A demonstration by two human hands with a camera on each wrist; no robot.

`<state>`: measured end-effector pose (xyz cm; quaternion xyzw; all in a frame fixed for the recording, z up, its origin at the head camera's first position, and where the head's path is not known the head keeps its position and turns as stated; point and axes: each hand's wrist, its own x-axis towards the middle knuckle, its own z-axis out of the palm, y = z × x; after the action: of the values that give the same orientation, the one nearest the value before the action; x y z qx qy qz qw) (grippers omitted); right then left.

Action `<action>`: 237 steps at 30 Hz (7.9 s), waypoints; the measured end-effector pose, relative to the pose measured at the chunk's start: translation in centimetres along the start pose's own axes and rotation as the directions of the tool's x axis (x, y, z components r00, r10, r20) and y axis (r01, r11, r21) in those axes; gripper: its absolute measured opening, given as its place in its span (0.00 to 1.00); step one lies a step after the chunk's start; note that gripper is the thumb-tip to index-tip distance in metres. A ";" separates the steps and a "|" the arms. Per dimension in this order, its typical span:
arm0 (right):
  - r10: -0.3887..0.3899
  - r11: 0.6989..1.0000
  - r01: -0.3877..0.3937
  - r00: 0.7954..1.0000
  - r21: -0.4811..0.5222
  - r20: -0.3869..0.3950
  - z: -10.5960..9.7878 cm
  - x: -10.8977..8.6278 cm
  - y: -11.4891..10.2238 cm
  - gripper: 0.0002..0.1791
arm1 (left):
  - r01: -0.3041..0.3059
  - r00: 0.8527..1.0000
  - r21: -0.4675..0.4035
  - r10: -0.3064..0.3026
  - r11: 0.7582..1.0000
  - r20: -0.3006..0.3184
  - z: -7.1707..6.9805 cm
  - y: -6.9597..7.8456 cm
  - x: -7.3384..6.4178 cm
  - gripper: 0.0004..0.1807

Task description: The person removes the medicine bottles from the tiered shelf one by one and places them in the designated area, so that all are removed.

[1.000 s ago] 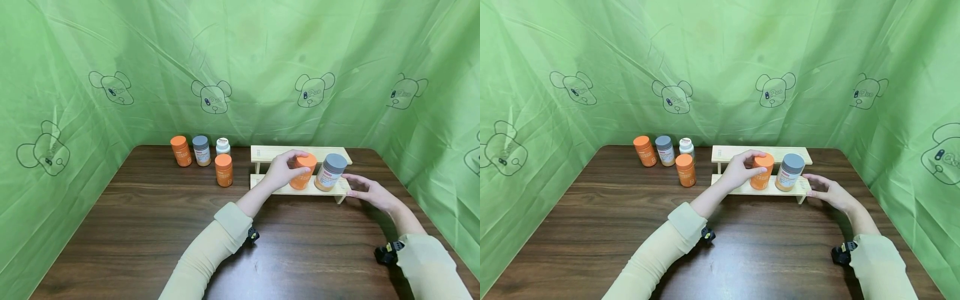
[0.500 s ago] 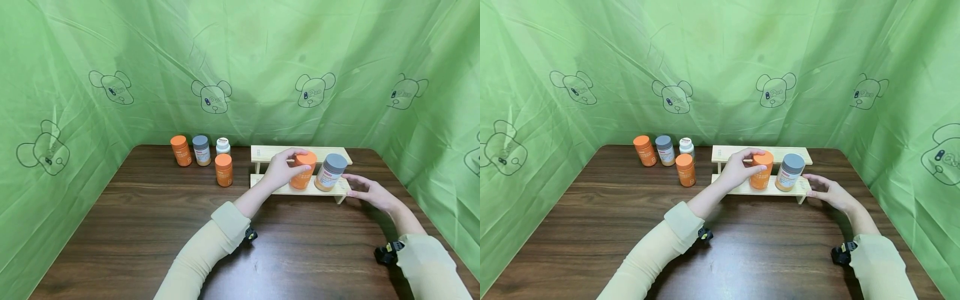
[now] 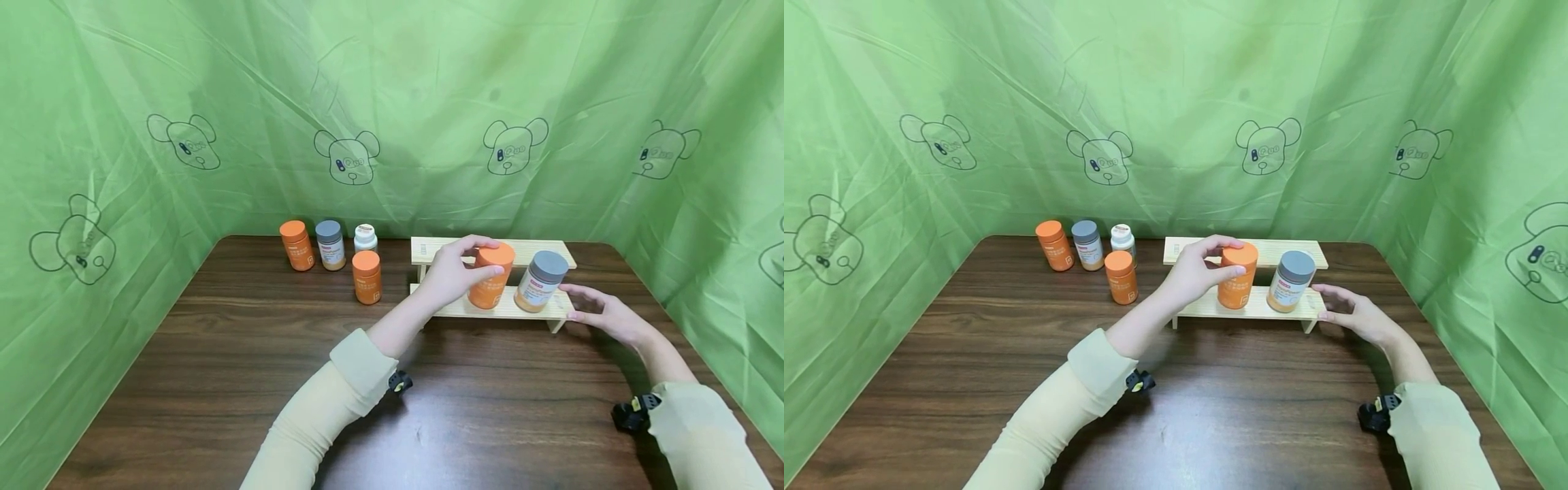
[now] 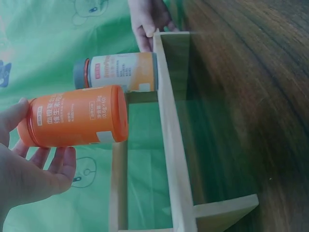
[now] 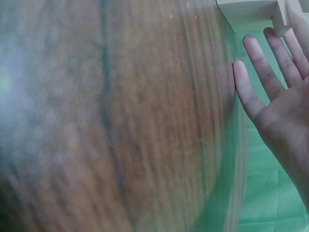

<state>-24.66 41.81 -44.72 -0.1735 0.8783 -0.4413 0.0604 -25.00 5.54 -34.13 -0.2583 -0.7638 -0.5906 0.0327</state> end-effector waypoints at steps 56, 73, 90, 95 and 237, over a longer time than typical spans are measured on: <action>0.016 0.999 -0.016 1.000 -0.029 -0.001 0.0 0.1 0.2 0.32 | -0.163 0.973 -0.005 0.160 0.987 -0.167 -16.0 0.9 -6.7 0.20; 0.026 0.998 -0.027 1.000 -0.053 -0.017 0.0 -0.1 0.4 0.32 | -0.088 0.969 0.086 0.105 0.992 -0.222 -20.2 -2.0 -8.3 0.21; 0.015 1.000 -0.015 1.000 -0.022 -0.010 0.0 0.1 0.4 0.31 | 0.102 0.969 0.201 -0.051 0.974 -0.243 -21.4 -3.8 -9.1 0.21; 0.008 1.000 -0.008 1.000 -0.020 -0.010 0.0 0.1 0.5 0.31 | 0.118 0.970 0.219 -0.065 0.969 -0.234 -22.1 -6.8 -8.6 0.22; 0.019 1.000 -0.019 1.000 0.003 0.006 0.0 0.1 0.5 0.31 | -0.104 0.984 0.208 0.071 0.973 0.161 1.5 1.4 2.4 0.35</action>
<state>-24.85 42.06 -45.07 -0.1664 0.8792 -0.4414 0.0678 -26.06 7.98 -32.51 -0.3311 -0.8114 -0.4808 0.0284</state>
